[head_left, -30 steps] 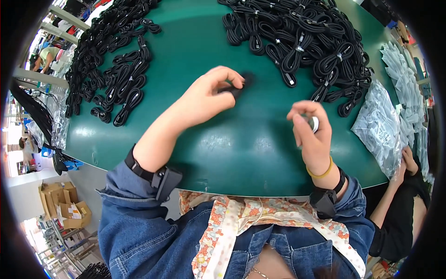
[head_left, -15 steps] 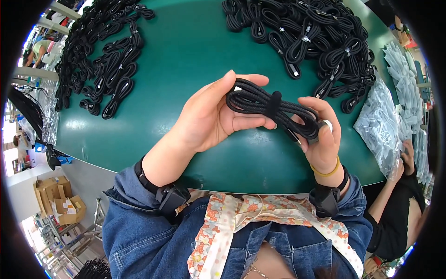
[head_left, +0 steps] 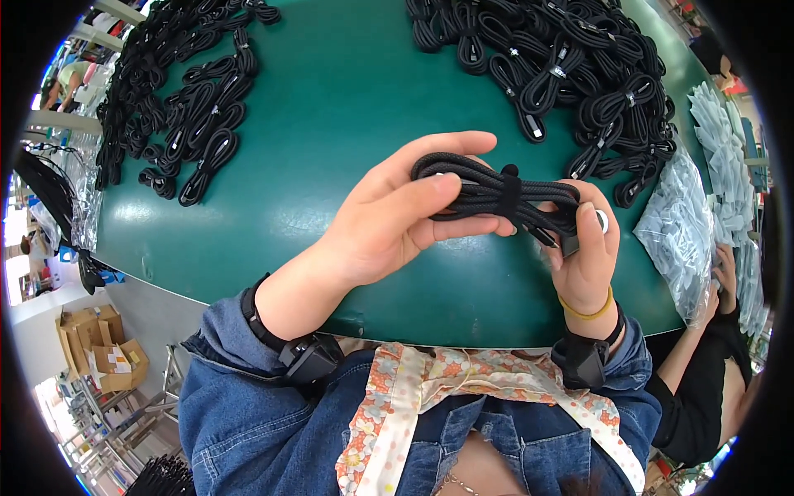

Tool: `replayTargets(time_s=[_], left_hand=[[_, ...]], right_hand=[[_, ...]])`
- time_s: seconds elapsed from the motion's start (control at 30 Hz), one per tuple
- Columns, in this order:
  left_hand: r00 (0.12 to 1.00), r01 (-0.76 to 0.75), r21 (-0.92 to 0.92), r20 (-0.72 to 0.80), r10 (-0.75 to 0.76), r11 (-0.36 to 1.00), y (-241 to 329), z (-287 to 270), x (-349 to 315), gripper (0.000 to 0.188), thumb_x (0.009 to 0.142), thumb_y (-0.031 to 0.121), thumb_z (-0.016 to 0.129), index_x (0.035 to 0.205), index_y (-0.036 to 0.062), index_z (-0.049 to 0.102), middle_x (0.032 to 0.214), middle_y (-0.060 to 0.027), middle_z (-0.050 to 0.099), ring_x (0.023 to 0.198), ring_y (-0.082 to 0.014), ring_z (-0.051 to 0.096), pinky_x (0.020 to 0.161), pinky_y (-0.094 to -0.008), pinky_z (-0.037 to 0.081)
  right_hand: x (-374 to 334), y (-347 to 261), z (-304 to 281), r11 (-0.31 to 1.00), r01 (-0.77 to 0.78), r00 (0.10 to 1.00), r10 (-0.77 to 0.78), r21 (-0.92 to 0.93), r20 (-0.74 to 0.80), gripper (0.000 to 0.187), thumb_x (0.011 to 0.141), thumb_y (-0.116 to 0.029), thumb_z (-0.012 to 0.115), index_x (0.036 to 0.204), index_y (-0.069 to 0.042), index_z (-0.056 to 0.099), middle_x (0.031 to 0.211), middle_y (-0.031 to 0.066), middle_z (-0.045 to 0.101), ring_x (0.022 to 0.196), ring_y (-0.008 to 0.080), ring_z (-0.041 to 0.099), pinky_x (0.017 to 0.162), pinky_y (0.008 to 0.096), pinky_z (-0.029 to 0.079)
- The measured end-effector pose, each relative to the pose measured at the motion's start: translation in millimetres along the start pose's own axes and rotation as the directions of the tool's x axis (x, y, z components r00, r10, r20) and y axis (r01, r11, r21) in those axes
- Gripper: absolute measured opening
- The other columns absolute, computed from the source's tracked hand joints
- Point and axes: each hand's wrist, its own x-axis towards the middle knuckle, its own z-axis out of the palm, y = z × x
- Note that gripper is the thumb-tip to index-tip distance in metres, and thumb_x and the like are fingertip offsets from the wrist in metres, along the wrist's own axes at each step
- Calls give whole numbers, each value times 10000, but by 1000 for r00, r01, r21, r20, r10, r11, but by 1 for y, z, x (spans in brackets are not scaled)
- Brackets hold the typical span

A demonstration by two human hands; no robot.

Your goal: The person picks up a bundled cable from the table, turns it over to inspect it, and then sets it back down. This process is repeated for several other bundled cables, handling them one at a time.

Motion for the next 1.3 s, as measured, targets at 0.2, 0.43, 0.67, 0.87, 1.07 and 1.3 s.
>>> replayTargets(time_s=[0.2,0.43,0.67,0.87,1.07,1.3], left_hand=[[1000,13,62,11,-13,998,-4,1,-3,515,825,55,428,1277,-6,189,1140,-157,413,992,-365,491,882,-367,421],[999,-5,83,46,1,997,-4,1,-3,524,823,42,439,1282,11,188,1147,-156,410,1012,-356,479,889,-369,408],[986,-107,16,-129,108,994,-6,-8,6,492,794,12,480,1242,15,277,1150,-157,439,1015,-283,494,879,-339,408],[978,-174,286,-58,198,942,-3,-9,4,515,727,-71,534,1199,33,354,1157,-162,451,1018,-203,495,885,-310,395],[969,-226,277,-35,244,934,-6,-11,5,555,683,-116,557,1179,51,372,1151,-165,453,1012,-203,499,884,-300,396],[969,-234,345,5,247,909,-5,-14,5,545,661,-116,582,1143,56,394,1132,-158,467,1016,-195,494,883,-300,391]], right_hand=[[3,-2,-1,994,-105,994,105,-20,5,316,873,-250,377,964,38,469,771,85,526,462,74,427,376,154,295],[2,1,-2,999,-44,999,44,12,10,298,866,-214,395,994,43,477,818,117,541,450,68,411,389,161,302],[5,8,-4,916,361,930,-339,-176,141,278,786,-55,522,1040,50,479,991,182,522,485,47,425,434,140,316],[5,1,-2,872,425,904,-394,-243,167,509,696,62,538,1173,36,362,1110,182,445,703,60,465,490,128,329],[2,-5,1,955,252,962,-230,-154,145,627,681,86,508,1250,10,254,1077,147,446,756,55,465,493,122,325],[0,-7,5,999,45,999,-44,-18,6,537,710,30,533,1203,2,323,902,71,518,581,31,430,478,111,285]])
